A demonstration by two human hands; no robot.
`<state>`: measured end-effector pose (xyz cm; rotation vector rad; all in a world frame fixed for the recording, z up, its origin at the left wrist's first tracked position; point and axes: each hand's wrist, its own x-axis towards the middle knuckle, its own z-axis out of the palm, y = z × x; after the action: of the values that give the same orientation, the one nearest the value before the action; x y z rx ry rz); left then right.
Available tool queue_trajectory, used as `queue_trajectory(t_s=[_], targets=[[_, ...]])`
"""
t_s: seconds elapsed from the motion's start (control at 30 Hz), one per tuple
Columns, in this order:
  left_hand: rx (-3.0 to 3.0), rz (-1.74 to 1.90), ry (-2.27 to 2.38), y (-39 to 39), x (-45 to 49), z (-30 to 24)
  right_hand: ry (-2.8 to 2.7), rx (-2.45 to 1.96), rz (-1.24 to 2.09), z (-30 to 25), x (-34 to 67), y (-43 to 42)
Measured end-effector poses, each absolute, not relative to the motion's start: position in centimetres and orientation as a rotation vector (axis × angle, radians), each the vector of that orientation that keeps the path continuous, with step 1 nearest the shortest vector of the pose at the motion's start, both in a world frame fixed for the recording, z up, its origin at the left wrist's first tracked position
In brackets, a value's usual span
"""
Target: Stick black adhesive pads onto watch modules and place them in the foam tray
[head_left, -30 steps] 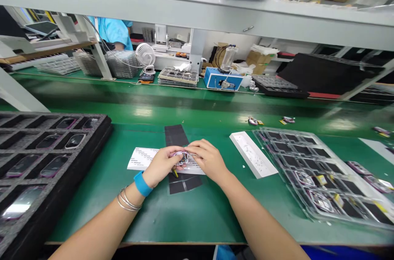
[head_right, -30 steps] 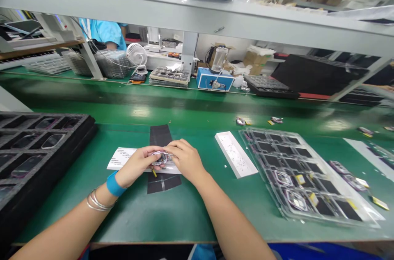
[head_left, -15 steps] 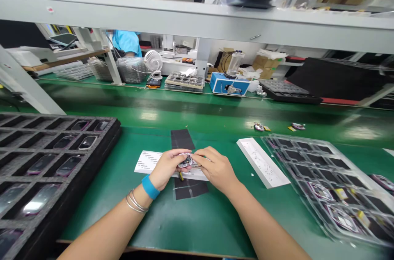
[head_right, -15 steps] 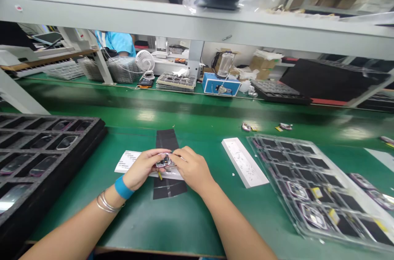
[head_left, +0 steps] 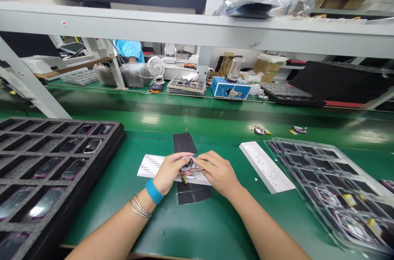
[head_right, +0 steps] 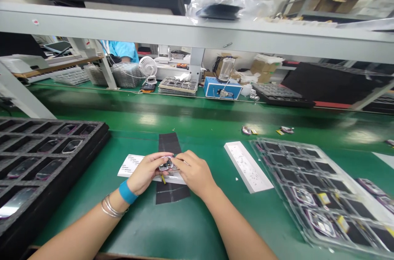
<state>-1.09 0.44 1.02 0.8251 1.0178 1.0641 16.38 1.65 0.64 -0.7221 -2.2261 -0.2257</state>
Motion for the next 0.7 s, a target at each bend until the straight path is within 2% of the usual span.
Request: queue_trajectory(t_s=[0.7], targets=[[0.947,1.117,1.075,0.51,-0.89,0.99,-2.195,-0.712,-0.121,0.07,16.28,1.79]])
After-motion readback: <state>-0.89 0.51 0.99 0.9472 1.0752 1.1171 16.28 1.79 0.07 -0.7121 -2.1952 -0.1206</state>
